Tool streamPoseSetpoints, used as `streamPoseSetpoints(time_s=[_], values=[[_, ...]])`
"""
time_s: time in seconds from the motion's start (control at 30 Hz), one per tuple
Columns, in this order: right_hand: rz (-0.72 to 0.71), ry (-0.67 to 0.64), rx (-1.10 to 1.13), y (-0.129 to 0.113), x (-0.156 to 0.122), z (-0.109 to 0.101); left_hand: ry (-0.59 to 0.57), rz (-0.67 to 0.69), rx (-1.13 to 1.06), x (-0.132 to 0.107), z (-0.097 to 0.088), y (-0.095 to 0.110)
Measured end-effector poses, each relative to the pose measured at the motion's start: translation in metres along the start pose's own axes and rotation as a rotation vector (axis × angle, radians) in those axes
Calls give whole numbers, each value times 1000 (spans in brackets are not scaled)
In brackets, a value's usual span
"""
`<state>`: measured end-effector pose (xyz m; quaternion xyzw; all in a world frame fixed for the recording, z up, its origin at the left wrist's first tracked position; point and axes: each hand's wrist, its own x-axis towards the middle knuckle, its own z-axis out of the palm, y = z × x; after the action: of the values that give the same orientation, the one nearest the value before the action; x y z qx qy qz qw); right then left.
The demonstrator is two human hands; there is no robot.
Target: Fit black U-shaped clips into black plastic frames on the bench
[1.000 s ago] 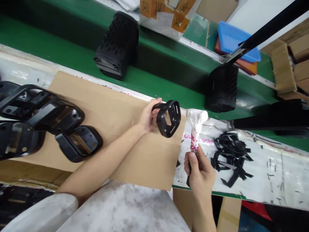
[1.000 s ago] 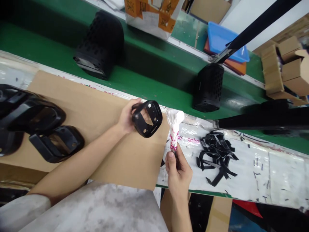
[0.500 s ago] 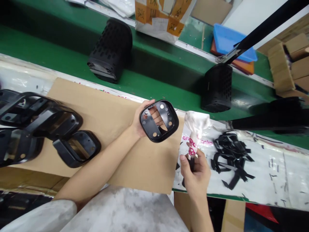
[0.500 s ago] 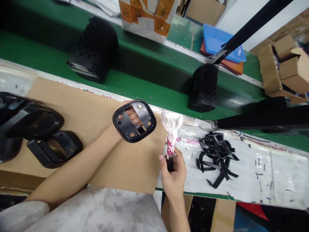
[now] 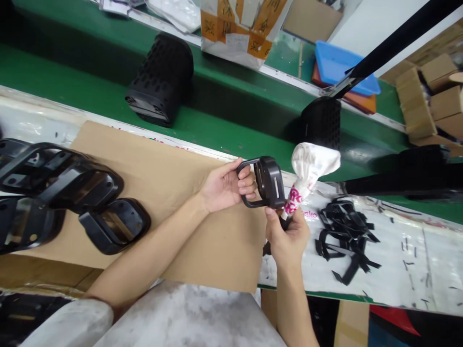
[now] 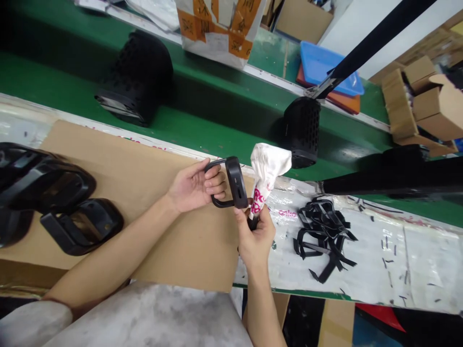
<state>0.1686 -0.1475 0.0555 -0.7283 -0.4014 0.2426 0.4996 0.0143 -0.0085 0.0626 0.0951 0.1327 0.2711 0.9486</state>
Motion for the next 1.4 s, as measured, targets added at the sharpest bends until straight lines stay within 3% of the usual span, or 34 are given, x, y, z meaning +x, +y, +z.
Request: streamPoseSetpoints(time_s=[0.33,0.43,0.5,0.6,0.67,0.73,0.8,0.83,0.9,1.0,1.07,1.17,1.3,1.4], values=[[90,-11,72,0,-5,-5,80,27,233,6,0,-2],[121,-16,113,2,-6,-8,156,57,420,10,-8,-7],[150,-29,144,1,-7,-9,269,176,674,12,-15,-11],[235,-85,216,-1,-6,-8,405,509,1172,11,-21,-17],[318,-146,294,-4,-3,-6,295,658,1416,8,-21,-20],[383,-182,378,-8,3,-4,75,677,1533,7,-19,-23],[400,-177,440,-12,10,-4,-50,666,1596,7,-18,-26],[394,-165,459,-14,14,-5,-39,671,1614,7,-18,-27],[374,-147,476,-17,22,-8,107,674,1589,7,-18,-30],[372,-163,450,-17,27,-17,384,603,1376,6,-17,-27],[400,-198,396,-12,23,-23,474,582,1246,5,-16,-20],[484,-289,318,-1,5,-28,480,604,1165,5,-16,-8],[561,-464,254,11,-22,-31,353,533,1125,6,-20,2],[550,-459,219,10,-31,-33,286,463,1142,6,-23,4]])
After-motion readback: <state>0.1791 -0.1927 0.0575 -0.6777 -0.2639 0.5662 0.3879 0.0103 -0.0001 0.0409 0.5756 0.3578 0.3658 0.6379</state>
